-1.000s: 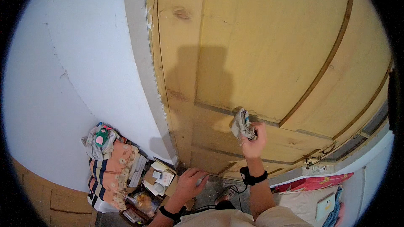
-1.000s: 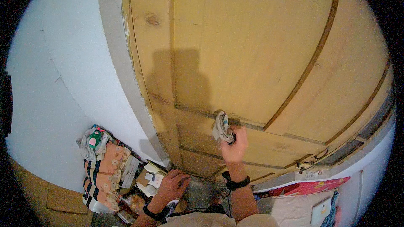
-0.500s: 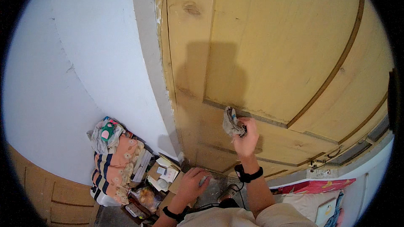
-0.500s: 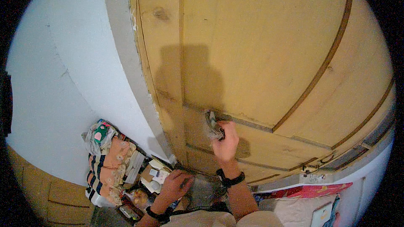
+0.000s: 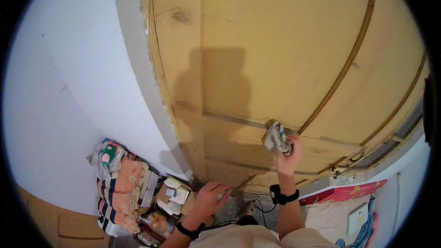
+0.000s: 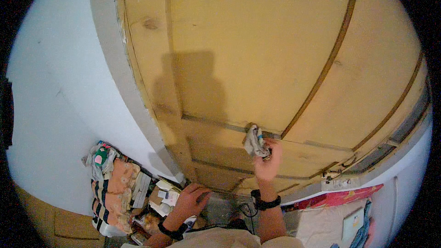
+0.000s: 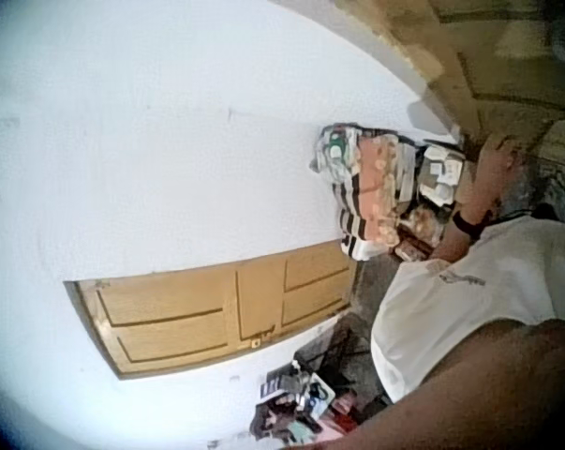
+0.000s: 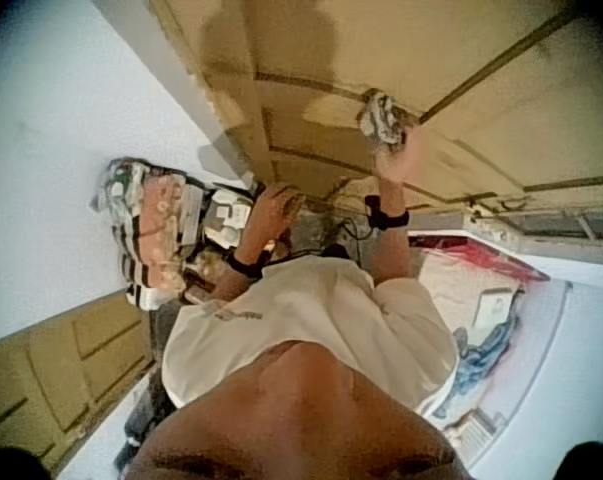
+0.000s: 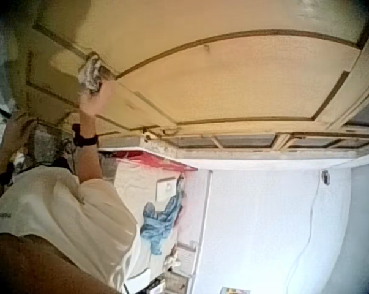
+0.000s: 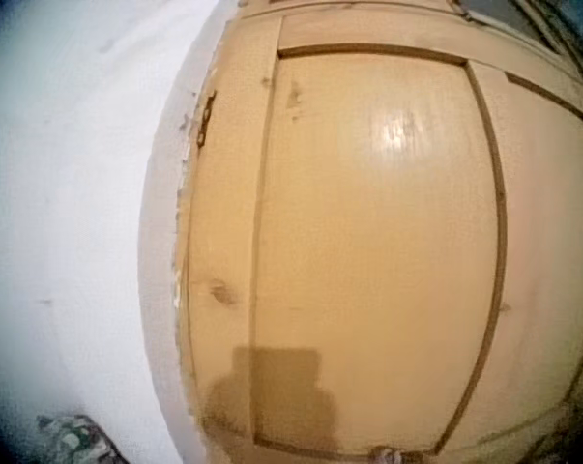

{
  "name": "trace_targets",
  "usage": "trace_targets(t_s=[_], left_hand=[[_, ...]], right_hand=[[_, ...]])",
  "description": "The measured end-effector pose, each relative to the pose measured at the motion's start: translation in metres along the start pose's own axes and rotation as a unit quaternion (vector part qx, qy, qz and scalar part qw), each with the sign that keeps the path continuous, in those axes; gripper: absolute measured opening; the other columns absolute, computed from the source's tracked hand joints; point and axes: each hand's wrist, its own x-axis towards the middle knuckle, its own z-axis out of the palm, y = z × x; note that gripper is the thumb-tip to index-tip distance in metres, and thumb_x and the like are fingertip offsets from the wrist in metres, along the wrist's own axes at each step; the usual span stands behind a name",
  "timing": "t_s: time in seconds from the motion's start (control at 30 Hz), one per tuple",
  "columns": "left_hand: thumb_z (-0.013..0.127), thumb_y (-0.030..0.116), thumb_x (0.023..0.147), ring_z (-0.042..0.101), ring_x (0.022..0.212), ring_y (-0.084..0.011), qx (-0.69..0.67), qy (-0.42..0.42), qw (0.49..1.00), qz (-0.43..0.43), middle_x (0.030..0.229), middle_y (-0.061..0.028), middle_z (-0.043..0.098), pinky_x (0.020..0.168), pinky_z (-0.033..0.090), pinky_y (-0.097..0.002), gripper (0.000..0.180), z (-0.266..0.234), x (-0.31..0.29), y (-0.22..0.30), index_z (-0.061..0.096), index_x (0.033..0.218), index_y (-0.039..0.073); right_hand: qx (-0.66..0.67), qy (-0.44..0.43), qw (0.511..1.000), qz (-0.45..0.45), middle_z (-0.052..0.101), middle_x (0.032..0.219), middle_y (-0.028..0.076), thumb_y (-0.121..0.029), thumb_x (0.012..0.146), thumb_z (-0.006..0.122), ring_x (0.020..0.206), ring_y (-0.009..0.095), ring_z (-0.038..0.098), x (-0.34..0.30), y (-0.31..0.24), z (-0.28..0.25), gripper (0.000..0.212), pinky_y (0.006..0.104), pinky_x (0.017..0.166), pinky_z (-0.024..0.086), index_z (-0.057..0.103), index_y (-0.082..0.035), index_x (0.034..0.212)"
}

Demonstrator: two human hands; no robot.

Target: The person sands the surface of a wooden wardrobe door by hand using a piece of sandpaper, moving it back and forth over different areas of the wood.

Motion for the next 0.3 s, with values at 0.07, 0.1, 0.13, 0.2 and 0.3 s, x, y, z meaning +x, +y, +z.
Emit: trace_targets(t_s=[0.07,0.1,0.13,0.2,0.3], left_hand=[[0.080,0.019,0.094,0.071,0.101,-0.0401,0.001,-0.005,1.000,0.008,0.105,-0.0167,0.074,0.088,0.060,-0.0496,0.020,0.003,0.002,-0.001,0.078,0.111,0.008],[0.080,0.019,0.094,0.071,0.100,-0.0400,0.007,-0.007,1.000,0.013,0.105,-0.0168,0.074,0.089,0.060,-0.0496,0.020,0.004,0.003,-0.002,0.078,0.111,0.008],[0.080,0.019,0.094,0.071,0.100,-0.0400,0.012,-0.008,1.000,0.018,0.105,-0.0168,0.075,0.089,0.060,-0.0496,0.020,0.005,0.003,-0.002,0.078,0.111,0.008],[0.080,0.019,0.094,0.071,0.100,-0.0397,0.018,-0.011,1.000,0.019,0.105,-0.0169,0.075,0.089,0.060,-0.0496,0.020,0.008,0.004,-0.004,0.078,0.111,0.008],[0.081,0.021,0.094,0.071,0.102,-0.0398,0.006,-0.017,1.000,0.011,0.106,-0.0171,0.075,0.090,0.060,-0.0502,0.021,0.010,0.006,-0.003,0.079,0.111,0.009]], right_hand=[[-0.012,0.014,1.000,0.012,0.065,0.117,0.015,-0.003,0.087,0.072,0.108,0.030,0.064,0.002,-0.004,-0.014,0.033,0.0380,0.097,0.051,0.065,0.000,0.119],[-0.045,0.018,0.998,0.028,0.065,0.117,0.015,-0.002,0.086,0.070,0.109,0.030,0.063,0.003,-0.006,-0.018,0.034,0.0383,0.098,0.050,0.065,-0.001,0.120],[-0.044,0.015,0.999,0.026,0.065,0.118,0.015,-0.002,0.086,0.070,0.109,0.030,0.063,0.002,-0.004,-0.019,0.035,0.0387,0.098,0.051,0.065,-0.001,0.120],[-0.040,0.007,0.999,0.023,0.066,0.119,0.015,-0.002,0.086,0.070,0.110,0.031,0.064,0.003,0.002,-0.023,0.035,0.0395,0.099,0.051,0.065,-0.001,0.121],[-0.052,-0.018,0.998,-0.019,0.067,0.124,0.014,-0.008,0.087,0.074,0.116,0.032,0.063,0.003,-0.001,-0.022,0.038,0.0398,0.103,0.049,0.065,-0.002,0.124]])
